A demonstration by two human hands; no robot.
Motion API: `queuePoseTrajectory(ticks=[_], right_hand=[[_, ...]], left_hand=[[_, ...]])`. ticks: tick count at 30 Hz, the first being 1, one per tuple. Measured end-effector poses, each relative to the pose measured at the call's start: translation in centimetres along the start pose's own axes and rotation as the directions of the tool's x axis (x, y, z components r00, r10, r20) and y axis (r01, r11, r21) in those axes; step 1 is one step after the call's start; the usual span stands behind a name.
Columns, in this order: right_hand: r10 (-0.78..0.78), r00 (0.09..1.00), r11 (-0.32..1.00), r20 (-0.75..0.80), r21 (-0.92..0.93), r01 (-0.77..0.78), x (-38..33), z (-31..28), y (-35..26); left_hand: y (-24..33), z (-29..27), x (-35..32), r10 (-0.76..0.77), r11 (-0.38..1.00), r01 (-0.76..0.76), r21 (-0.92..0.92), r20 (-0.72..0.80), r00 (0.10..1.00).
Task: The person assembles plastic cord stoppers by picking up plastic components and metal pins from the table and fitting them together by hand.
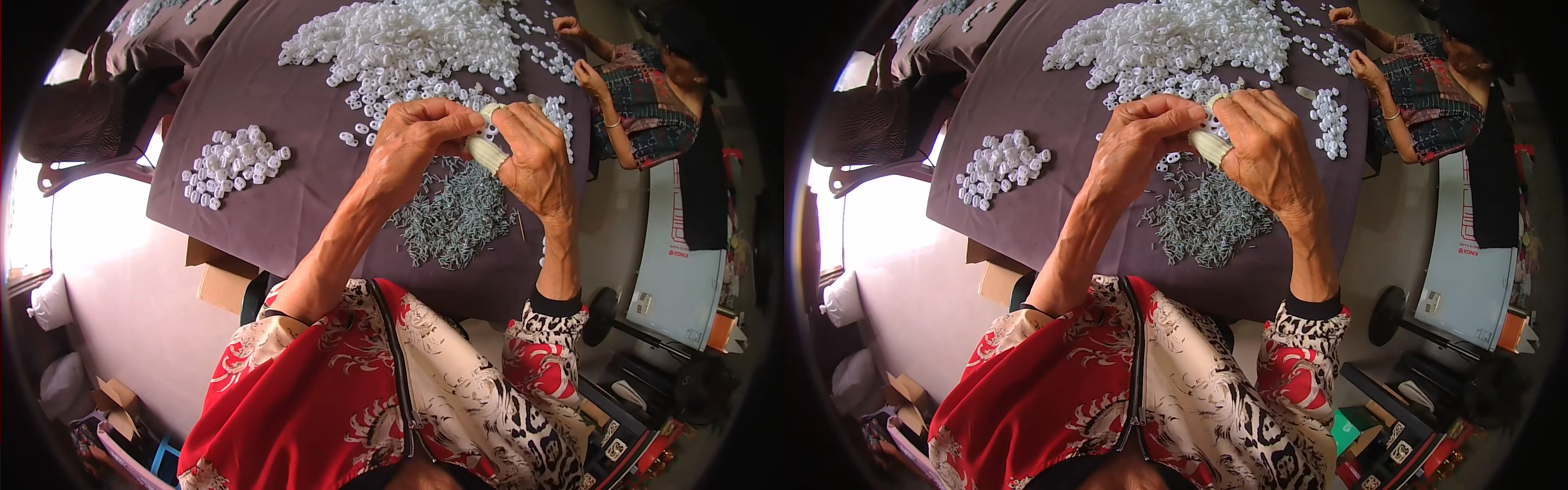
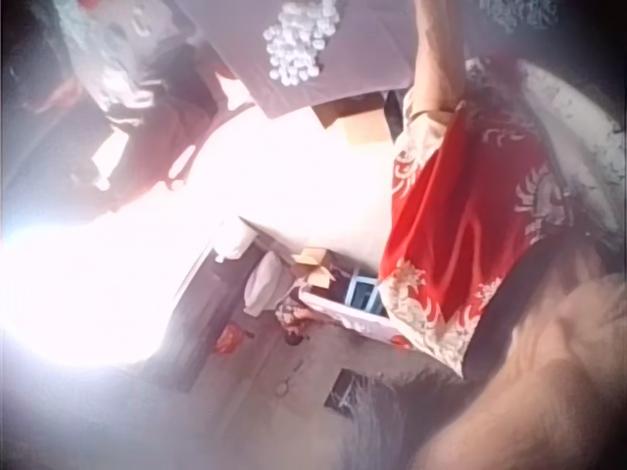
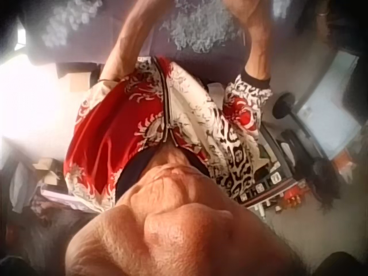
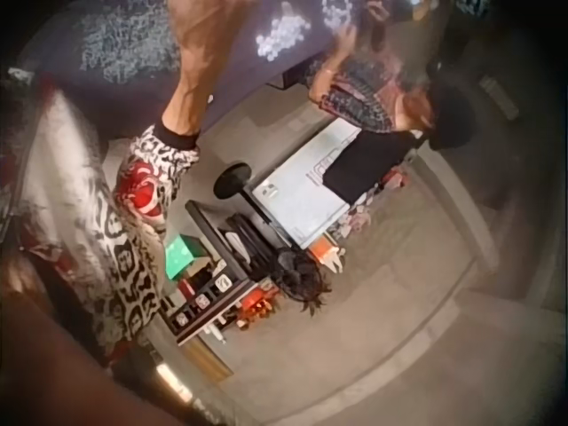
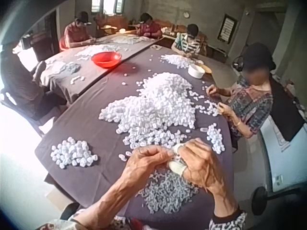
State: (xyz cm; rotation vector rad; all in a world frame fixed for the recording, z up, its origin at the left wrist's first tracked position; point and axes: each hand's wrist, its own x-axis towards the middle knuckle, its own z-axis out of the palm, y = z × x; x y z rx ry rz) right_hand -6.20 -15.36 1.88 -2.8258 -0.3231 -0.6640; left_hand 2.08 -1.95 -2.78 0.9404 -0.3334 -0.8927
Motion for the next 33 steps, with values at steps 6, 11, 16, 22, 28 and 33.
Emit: queuePoseTrajectory(ticks=[6,11,16,22,28,33], right_hand=[[-0.012,1.000,0.999,-0.003,0.031,0.012,-0.3,0.0,0.3],[-0.019,1.000,0.999,-0.007,0.039,0.019,-0.4,-0.1,0.4],[-0.018,1.000,0.998,0.007,0.064,0.018,-0.4,-0.5,0.2],[-0.036,0.999,0.998,-0.004,0.054,0.037,-0.8,-0.2,0.6],[-0.089,0.996,0.993,0.013,0.079,0.088,-1.0,-0.1,1.3],[-0.079,0.997,0.994,0.006,0.078,0.078,-0.7,0.0,0.9]], left_hand=[[-0.4,0.0,0.0,-0.008,1.000,0.008,-0.006,-0.004,1.000],[-0.6,-0.1,0.2,0.002,1.000,-0.001,-0.027,0.033,0.999],[-0.5,0.1,0.0,-0.007,1.000,0.007,-0.014,0.039,0.999],[-0.7,0.3,0.0,-0.018,1.000,0.019,-0.012,0.030,0.999],[-1.0,0.1,0.2,-0.035,0.999,0.036,-0.007,0.058,0.998],[-1.0,0.0,0.3,-0.045,0.998,0.047,-0.033,0.065,0.997]])
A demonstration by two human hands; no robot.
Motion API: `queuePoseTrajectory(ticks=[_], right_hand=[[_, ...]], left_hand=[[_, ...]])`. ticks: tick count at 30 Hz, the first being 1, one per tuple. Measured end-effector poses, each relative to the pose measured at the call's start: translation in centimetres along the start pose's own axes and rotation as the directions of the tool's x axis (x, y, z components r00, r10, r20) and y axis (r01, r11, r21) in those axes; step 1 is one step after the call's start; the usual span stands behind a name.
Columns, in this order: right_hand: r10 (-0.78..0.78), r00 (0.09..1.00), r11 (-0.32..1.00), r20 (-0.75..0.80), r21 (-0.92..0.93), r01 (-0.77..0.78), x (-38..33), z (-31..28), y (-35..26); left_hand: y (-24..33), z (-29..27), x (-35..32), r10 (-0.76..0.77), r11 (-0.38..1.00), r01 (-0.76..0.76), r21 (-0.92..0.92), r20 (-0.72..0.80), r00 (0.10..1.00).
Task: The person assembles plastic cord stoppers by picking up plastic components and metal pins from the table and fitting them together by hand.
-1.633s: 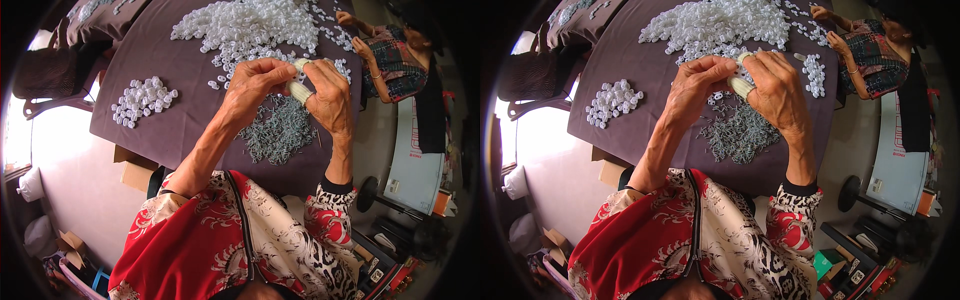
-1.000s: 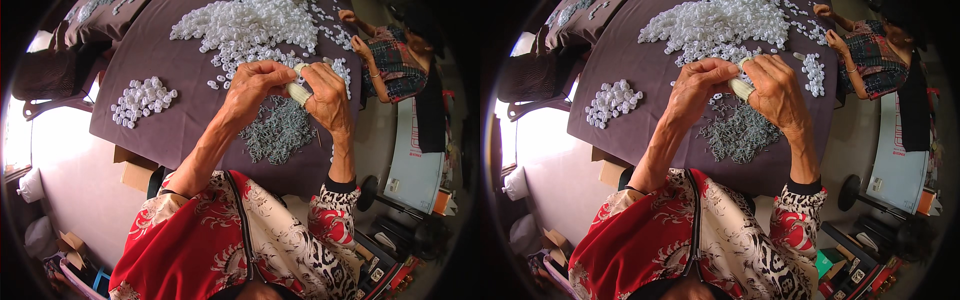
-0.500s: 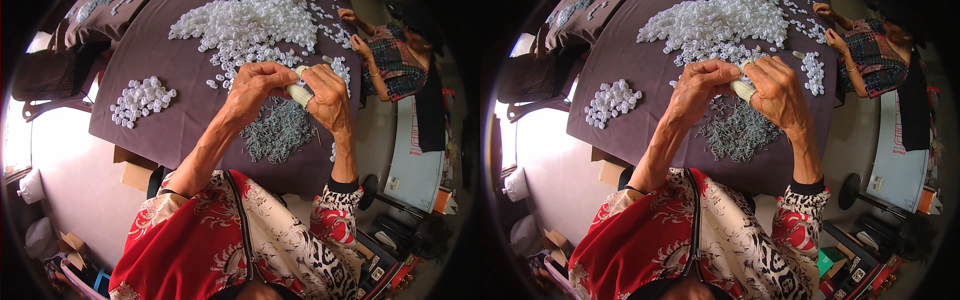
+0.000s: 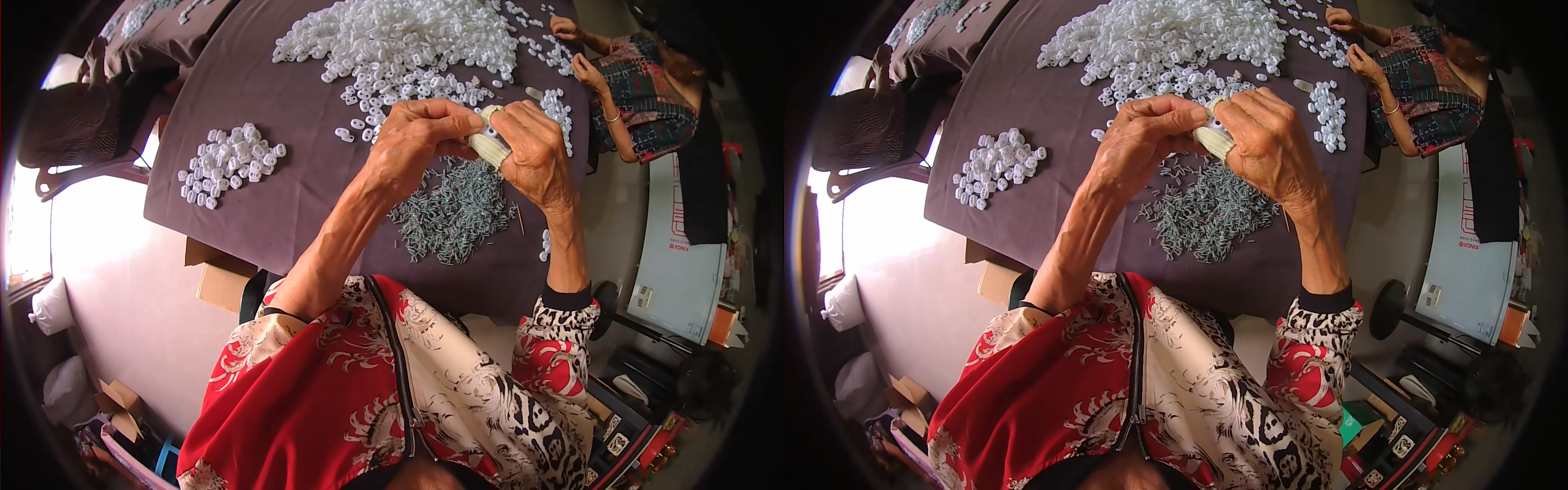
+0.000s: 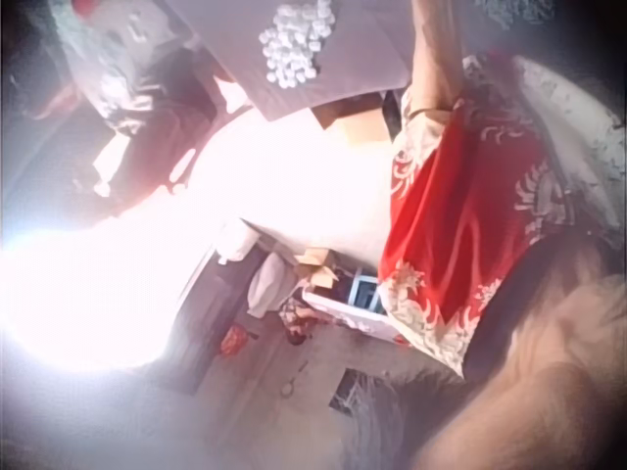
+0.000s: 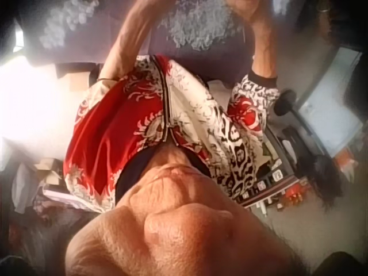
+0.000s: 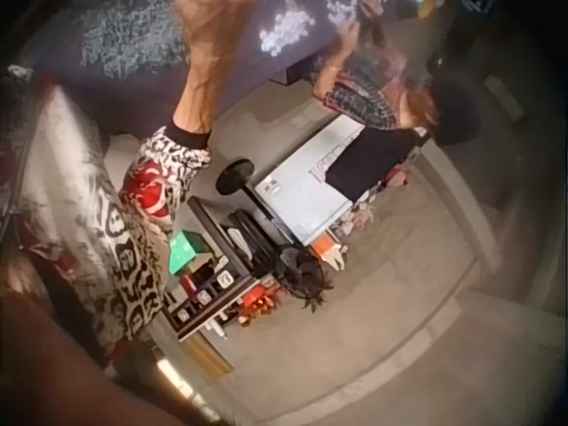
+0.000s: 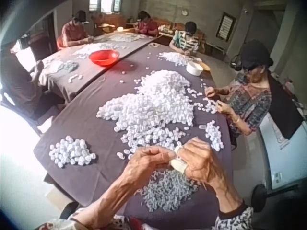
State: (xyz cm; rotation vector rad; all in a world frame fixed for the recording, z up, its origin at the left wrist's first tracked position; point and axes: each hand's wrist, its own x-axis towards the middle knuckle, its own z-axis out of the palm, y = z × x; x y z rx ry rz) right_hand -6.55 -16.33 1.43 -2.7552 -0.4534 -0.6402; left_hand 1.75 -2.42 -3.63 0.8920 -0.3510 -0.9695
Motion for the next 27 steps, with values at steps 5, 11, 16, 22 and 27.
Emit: queuePoseTrajectory(ticks=[5,11,16,22,27], right_hand=[[0.065,0.998,0.998,-0.022,0.009,-0.065,-0.1,0.2,-0.2],[0.125,0.991,0.992,-0.041,0.012,-0.125,-0.4,0.3,-0.4],[0.145,0.987,0.989,-0.064,0.001,-0.145,-0.5,0.5,-0.6],[0.095,0.992,0.995,-0.078,-0.015,-0.096,-0.3,1.1,-0.3],[0.318,0.948,0.941,0.007,0.120,-0.317,-0.5,2.1,0.3]], left_hand=[[-0.5,-0.3,0.3,-0.042,0.991,0.040,-0.124,-0.008,0.999],[-1.0,-0.5,0.6,-0.095,0.976,0.096,-0.194,0.015,0.995],[-1.3,-0.8,0.8,-0.096,0.969,0.103,-0.225,0.043,0.994],[-0.8,-1.6,0.7,0.000,0.995,0.005,-0.099,0.051,0.999],[2.4,-4.8,-0.3,0.297,0.915,-0.225,0.334,-0.182,0.937]])
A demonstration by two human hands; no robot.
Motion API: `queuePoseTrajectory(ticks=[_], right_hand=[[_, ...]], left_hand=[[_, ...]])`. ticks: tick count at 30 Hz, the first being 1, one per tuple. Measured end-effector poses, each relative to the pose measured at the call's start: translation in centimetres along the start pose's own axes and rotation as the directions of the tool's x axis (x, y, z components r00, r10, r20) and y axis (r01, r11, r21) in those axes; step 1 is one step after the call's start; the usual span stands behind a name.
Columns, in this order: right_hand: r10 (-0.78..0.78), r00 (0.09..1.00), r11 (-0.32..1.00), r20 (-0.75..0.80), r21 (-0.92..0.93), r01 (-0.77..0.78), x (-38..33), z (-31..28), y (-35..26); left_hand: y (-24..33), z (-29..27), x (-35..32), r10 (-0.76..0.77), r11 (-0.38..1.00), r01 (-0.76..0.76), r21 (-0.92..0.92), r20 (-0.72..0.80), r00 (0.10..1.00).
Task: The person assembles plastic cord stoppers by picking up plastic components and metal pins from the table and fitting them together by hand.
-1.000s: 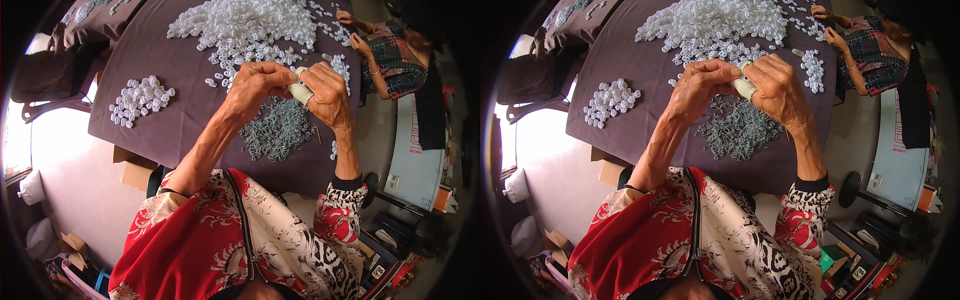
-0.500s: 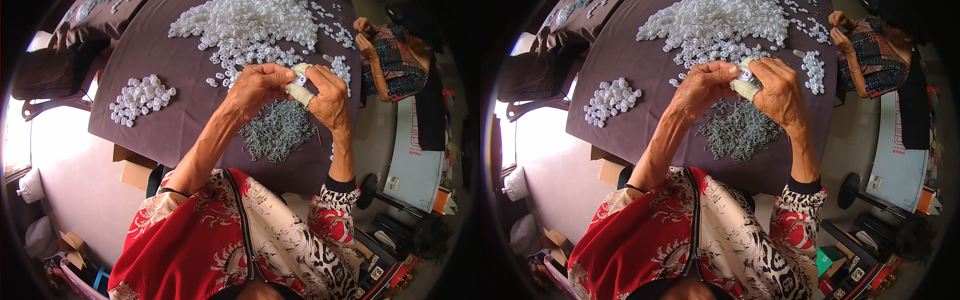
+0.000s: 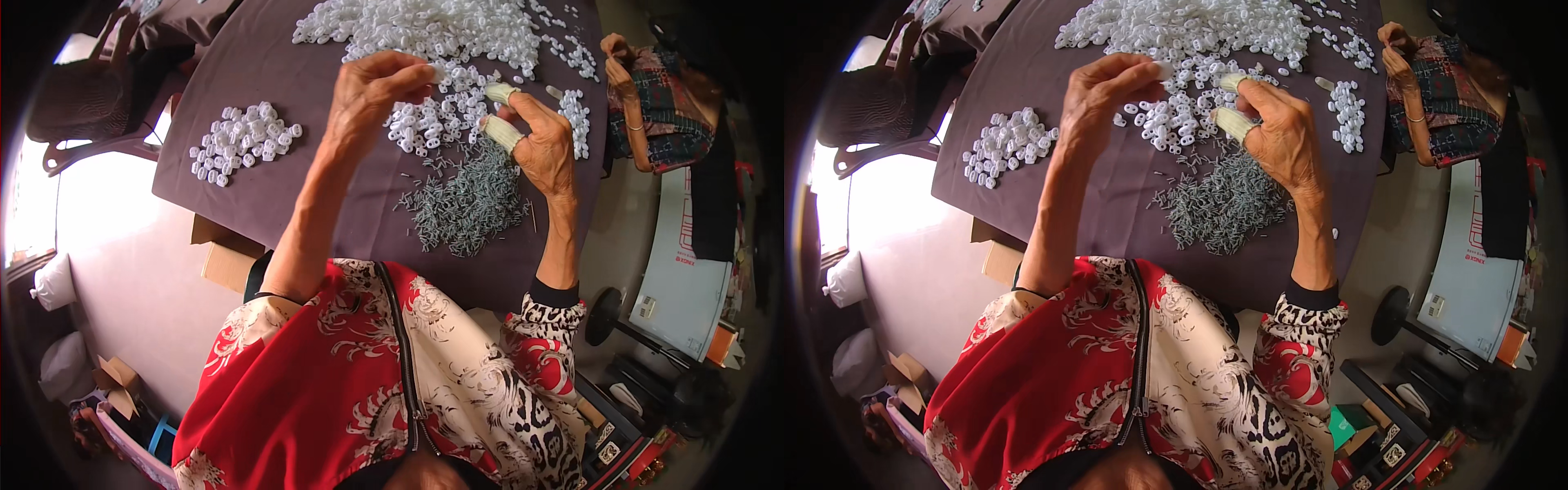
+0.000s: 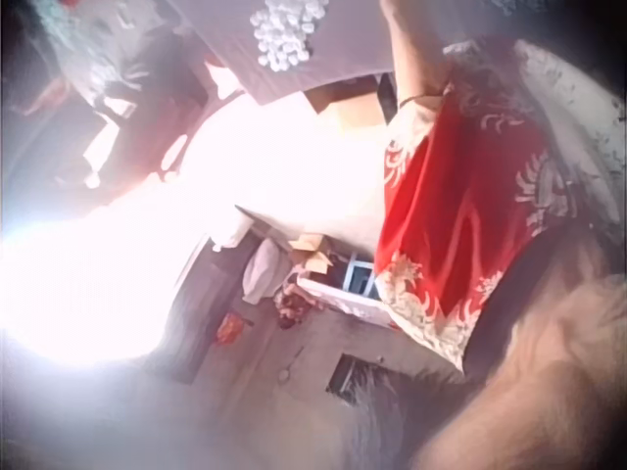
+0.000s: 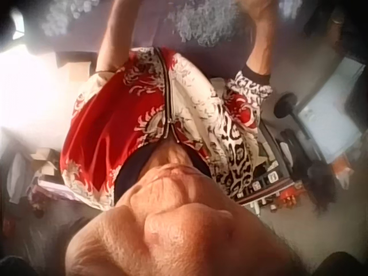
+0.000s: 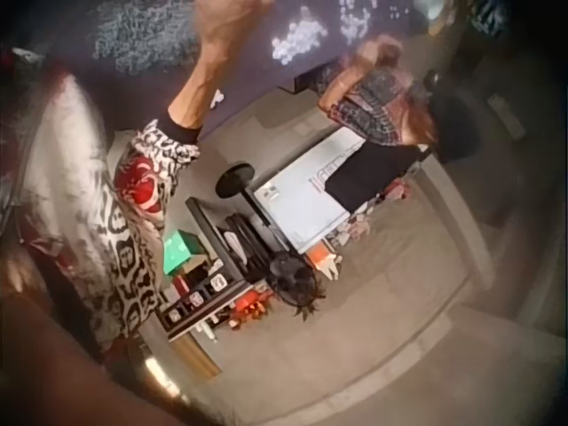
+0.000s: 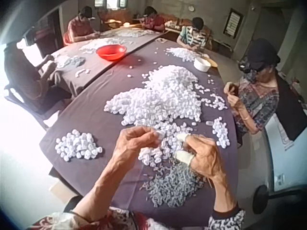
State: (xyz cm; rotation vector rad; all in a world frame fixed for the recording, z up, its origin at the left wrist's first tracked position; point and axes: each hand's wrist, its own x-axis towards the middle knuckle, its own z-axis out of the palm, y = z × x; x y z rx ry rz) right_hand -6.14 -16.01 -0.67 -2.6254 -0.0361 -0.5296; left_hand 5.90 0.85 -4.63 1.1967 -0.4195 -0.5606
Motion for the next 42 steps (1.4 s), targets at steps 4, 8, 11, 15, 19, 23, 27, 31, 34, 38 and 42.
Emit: queuePoseTrajectory(ticks=[4,8,11,15,19,23,27,31,34,38,42], right_hand=[[0.108,0.988,0.983,0.109,0.138,-0.123,-1.6,4.2,2.4],[0.081,0.981,0.991,0.174,0.091,-0.098,-2.8,8.0,3.8],[0.111,0.958,0.991,0.265,0.037,-0.125,-2.9,9.1,3.7],[0.108,0.960,0.993,0.257,0.014,-0.115,-3.3,10.2,2.9],[0.126,0.960,0.992,0.249,-0.022,-0.124,-3.9,11.3,2.1],[0.070,0.976,0.996,0.207,-0.077,-0.055,-4.2,12.2,1.8],[-0.010,0.981,0.985,0.193,-0.168,0.043,-4.2,12.8,1.9],[-0.092,0.984,0.983,0.152,-0.143,0.114,-4.2,13.2,2.5],[0.080,0.985,0.997,0.155,-0.030,-0.076,-4.0,12.1,2.9],[0.390,0.855,0.559,0.342,0.650,-0.515,-3.7,9.4,2.3],[0.338,0.872,0.338,0.353,0.819,-0.463,-3.4,8.4,1.6]], left_hand=[[-0.4,-6.5,-1.0,0.075,0.858,0.048,0.511,-0.217,0.973],[-0.3,-11.9,-3.3,0.077,0.643,0.234,0.729,-0.365,0.928],[-1.5,-14.8,-4.0,0.135,0.514,0.246,0.822,-0.361,0.923],[-2.3,-16.7,-4.3,0.155,0.356,0.268,0.895,-0.340,0.928],[-2.5,-16.4,-4.3,0.214,0.347,0.250,0.904,-0.336,0.917],[-2.3,-13.2,-4.2,0.349,0.326,0.095,0.941,-0.213,0.912],[-3.6,-8.4,-3.9,0.189,0.484,-0.077,0.872,-0.018,0.982],[-4.5,-4.8,-4.1,0.062,0.631,-0.110,0.768,0.092,0.994],[-5.5,-3.3,-3.9,-0.075,0.759,0.005,0.651,0.080,0.994],[-6.5,-2.2,-3.7,-0.322,0.913,0.277,0.299,0.110,0.940],[-6.6,-0.9,-3.5,-0.402,0.913,0.408,-0.028,0.123,0.907]])
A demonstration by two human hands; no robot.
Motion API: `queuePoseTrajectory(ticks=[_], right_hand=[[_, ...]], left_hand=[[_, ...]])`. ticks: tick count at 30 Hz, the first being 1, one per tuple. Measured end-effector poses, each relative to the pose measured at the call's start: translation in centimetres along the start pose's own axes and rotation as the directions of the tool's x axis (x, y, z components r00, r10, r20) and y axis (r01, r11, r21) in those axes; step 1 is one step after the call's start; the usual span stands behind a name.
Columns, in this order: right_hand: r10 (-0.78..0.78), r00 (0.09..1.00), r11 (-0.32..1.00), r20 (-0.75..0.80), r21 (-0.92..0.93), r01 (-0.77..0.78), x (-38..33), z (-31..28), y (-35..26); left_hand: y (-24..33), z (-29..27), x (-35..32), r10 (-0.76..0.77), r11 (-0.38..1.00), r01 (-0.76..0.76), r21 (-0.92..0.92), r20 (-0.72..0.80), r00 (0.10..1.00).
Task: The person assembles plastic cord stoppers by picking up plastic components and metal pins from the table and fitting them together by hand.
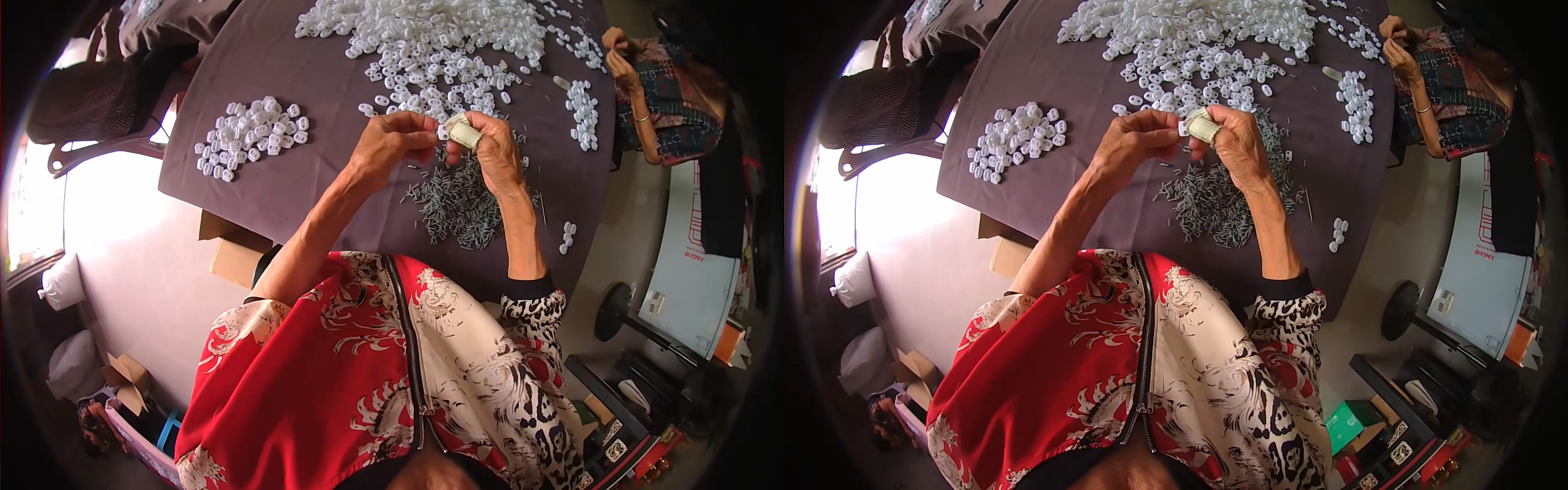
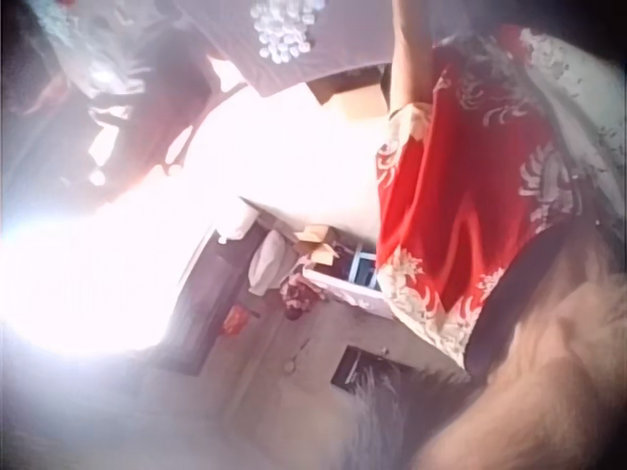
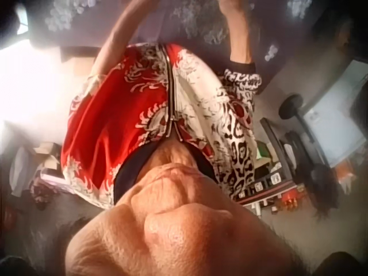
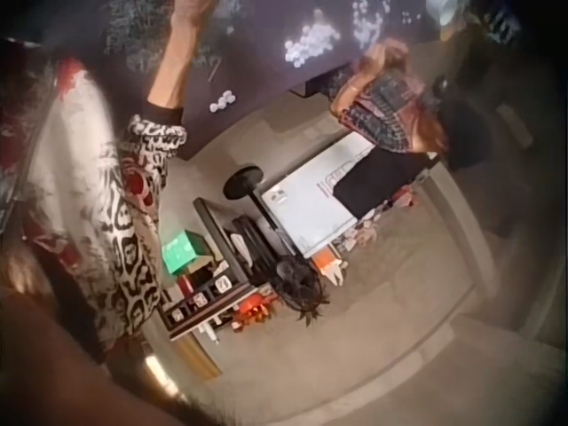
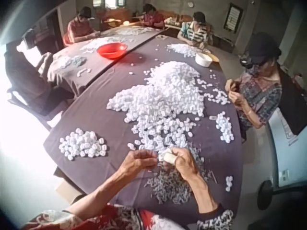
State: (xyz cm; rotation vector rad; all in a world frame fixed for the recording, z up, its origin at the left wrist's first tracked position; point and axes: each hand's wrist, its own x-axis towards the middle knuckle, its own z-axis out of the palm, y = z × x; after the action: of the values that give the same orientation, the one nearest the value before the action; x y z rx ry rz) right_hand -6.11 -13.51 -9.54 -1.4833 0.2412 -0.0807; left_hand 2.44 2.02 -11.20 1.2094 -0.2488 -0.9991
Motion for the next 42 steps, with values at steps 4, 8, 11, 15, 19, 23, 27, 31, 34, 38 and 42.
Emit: queuePoseTrajectory(ticks=[4,8,11,15,19,23,27,31,34,38,42], right_hand=[[-0.048,0.998,0.999,-0.030,0.014,0.048,-0.3,0.2,-0.8],[-0.127,0.989,0.958,-0.081,-0.268,0.101,-0.8,0.8,-1.8],[-0.303,0.953,0.792,-0.003,-0.556,0.250,-0.9,1.2,-2.7],[-0.448,0.887,0.643,0.113,-0.648,0.408,-0.6,1.6,-3.1],[-0.277,0.959,0.834,-0.051,-0.509,0.214,-0.6,1.7,-2.4],[-0.306,0.931,0.564,0.198,-0.750,0.345,-0.5,3.2,2.7],[-0.462,0.817,0.306,0.345,-0.802,0.512,0.2,3.4,4.5],[-0.256,0.932,0.476,0.255,-0.806,0.351,0.2,3.1,3.2],[-0.205,0.973,0.641,0.108,-0.736,0.217,0.0,2.4,2.6],[-0.251,0.959,0.554,0.133,-0.792,0.255,-0.7,1.2,2.4],[-0.245,0.939,0.451,0.242,-0.829,0.331,-1.8,1.9,2.4]], left_hand=[[0.6,0.5,-0.4,-0.027,0.988,0.030,-0.150,0.018,0.999],[1.8,0.9,-1.2,-0.171,0.928,0.182,-0.325,0.065,0.983],[1.6,0.6,-0.9,-0.160,0.888,0.209,-0.408,0.152,0.975],[1.4,-0.5,-0.8,-0.153,0.887,0.212,-0.409,0.174,0.973],[2.0,-1.2,-0.8,-0.070,0.915,0.101,-0.390,0.091,0.993],[2.3,-2.5,-0.7,0.023,0.929,-0.020,-0.369,0.005,1.000],[2.6,-2.6,-0.7,0.078,0.930,-0.077,-0.360,-0.011,0.997],[2.4,-3.1,-1.3,0.076,0.934,-0.088,-0.346,-0.049,0.996],[2.2,-3.2,-1.3,0.081,0.937,-0.093,-0.336,-0.048,0.996],[2.3,-2.9,-1.4,0.105,0.936,-0.118,-0.332,-0.057,0.993],[2.7,-2.7,-1.6,0.108,0.956,-0.131,-0.261,-0.100,0.989]])
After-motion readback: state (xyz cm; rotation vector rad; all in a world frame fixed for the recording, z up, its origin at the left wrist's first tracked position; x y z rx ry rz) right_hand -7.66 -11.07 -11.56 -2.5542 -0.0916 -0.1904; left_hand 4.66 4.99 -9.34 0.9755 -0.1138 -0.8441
